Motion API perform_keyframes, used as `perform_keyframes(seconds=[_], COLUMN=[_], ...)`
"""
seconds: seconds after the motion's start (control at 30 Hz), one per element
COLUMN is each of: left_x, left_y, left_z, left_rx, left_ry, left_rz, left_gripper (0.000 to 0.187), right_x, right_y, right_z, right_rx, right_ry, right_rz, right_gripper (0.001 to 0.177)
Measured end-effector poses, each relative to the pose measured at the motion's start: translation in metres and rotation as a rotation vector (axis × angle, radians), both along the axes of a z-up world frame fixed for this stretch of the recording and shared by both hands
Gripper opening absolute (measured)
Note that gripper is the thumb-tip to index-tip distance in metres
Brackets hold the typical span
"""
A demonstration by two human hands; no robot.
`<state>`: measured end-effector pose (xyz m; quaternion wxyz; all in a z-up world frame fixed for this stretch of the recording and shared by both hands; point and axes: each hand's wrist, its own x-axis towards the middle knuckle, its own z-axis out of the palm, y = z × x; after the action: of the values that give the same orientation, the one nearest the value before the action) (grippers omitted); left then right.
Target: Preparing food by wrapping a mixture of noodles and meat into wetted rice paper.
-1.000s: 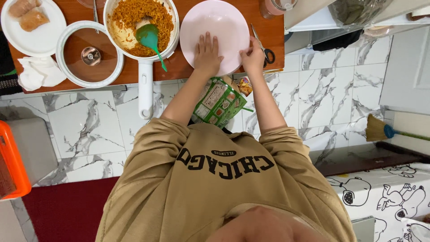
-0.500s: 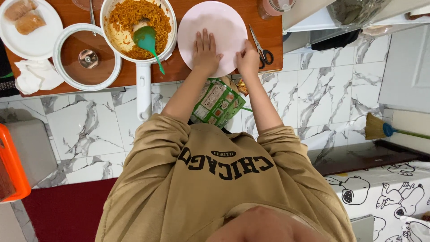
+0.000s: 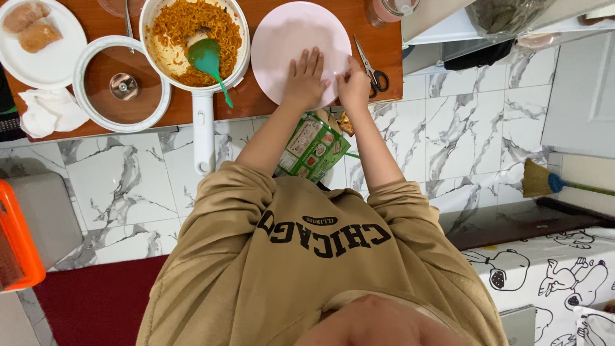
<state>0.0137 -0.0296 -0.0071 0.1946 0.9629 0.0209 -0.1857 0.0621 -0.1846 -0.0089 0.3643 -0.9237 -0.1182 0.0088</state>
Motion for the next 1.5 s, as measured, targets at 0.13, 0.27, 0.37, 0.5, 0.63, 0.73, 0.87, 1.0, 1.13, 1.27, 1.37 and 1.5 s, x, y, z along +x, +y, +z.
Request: perform_keyframes(seconds=[0.13, 0.27, 0.37, 0.5, 0.63, 0.73, 0.87, 1.0, 1.13, 1.27, 1.37, 1.5], left_x=[0.001, -0.005, -0.012, -0.021, -0.027, -0.032, -0.040, -0.045, -0.053, -0.057, -0.062, -0.069], left_y=[-0.003, -0.005, -0.004, 0.000, 0.007, 0.012, 0.017, 0.020, 0.019, 0.014, 0.011, 0.003], left_z=[-0.001, -0.003, 0.000, 0.006, 0.016, 0.029, 0.028, 0.015, 0.033, 0.015, 0.011, 0.009], left_rx=[-0.005, -0.017, -0.024, -0.025, -0.025, -0.041, -0.043, -0.065, -0.060, -0.105, -0.106, -0.034], left_ry=[0.016, 0.030, 0.054, 0.102, 0.142, 0.178, 0.126, 0.024, -0.002, -0.144, -0.281, -0.431], left_rz=[-0.013, -0.036, -0.055, -0.079, -0.096, -0.110, -0.134, -0.136, -0.141, -0.106, -0.081, -0.029], left_gripper=[0.077, 0.077, 0.076, 0.073, 0.073, 0.079, 0.094, 0.100, 0.105, 0.104, 0.095, 0.076], right_x=[0.001, 0.000, 0.002, 0.002, 0.007, 0.008, 0.011, 0.010, 0.011, 0.010, 0.008, 0.008], right_y=[0.000, 0.002, 0.003, 0.005, 0.005, 0.009, 0.012, 0.019, 0.024, 0.030, 0.035, 0.039], right_z=[-0.001, 0.007, 0.009, 0.010, 0.006, 0.016, 0.027, 0.042, 0.054, 0.071, 0.083, 0.094], right_rx=[0.008, 0.038, 0.065, 0.112, 0.126, 0.134, 0.104, 0.195, 0.241, 0.273, 0.283, 0.310], right_ry=[0.007, 0.024, 0.035, 0.033, 0.003, 0.007, -0.002, 0.046, 0.071, 0.066, 0.047, 0.038], right_rz=[-0.001, -0.007, -0.015, -0.027, -0.017, -0.023, -0.044, -0.050, -0.053, -0.032, -0.011, -0.002], right_gripper=[0.052, 0.046, 0.032, 0.017, 0.014, 0.011, 0.006, 0.005, 0.006, 0.007, 0.008, 0.009])
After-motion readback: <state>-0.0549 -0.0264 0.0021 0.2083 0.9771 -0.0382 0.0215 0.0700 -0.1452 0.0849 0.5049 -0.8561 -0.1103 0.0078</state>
